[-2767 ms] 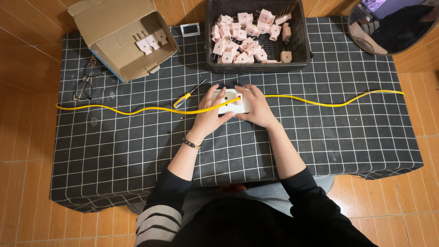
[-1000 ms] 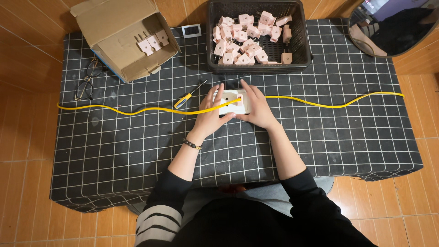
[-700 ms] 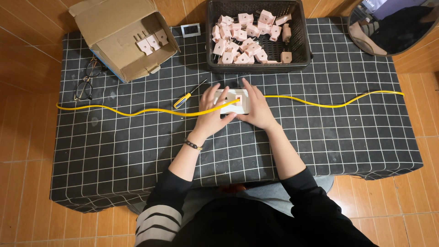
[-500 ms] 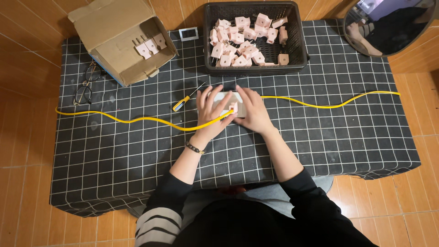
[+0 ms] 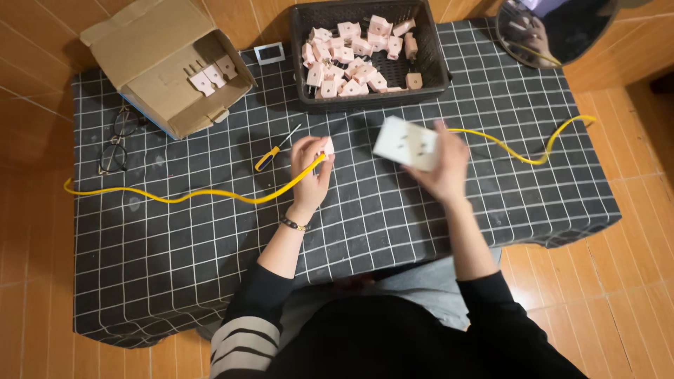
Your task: The person uses a screwdriver to tighten screws on a pink electrical plug attached to a yellow wire. They then insert the plug into a white socket to test the connection. Afterward, they disassemble the plug and begin working on another pink plug component.
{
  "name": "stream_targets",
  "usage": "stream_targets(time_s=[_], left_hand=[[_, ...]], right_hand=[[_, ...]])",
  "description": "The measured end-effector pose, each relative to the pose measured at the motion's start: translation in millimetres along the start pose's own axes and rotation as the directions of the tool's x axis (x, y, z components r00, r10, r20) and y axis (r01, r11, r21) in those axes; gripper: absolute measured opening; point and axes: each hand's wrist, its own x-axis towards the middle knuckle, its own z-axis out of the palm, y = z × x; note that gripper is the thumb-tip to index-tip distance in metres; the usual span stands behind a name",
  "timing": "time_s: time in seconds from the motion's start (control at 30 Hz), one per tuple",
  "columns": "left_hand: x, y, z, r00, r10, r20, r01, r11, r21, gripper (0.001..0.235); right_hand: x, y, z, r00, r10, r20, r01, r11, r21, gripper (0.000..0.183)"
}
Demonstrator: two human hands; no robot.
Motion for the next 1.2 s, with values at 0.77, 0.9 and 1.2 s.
stream_targets(time_s=[0.77,0.9,1.2], left_hand=[[-5.0,28.2,10.0,0.926,-0.328,0.186,0.373,0.727,-0.577,0.031],[-7.1,20.9,14.1,0.921,-0.345,0.183,0.381,0.687,-0.619,0.030],[-25.1,11.6,34.2,0.673,-0.574,0.467,0.718,0.353,-0.600,0.056]], right_hand=[[4.2,-89.9,52.4,0.858,0.414,0.305,-0.510,0.616,0.600,0.056],[31.9,-115.6,87.0,0.661,0.441,0.606,-0.679,0.008,0.734,0.049],[21.8,-71.9,157.5,0.779,0.327,0.535,-0.451,-0.301,0.840,0.027]])
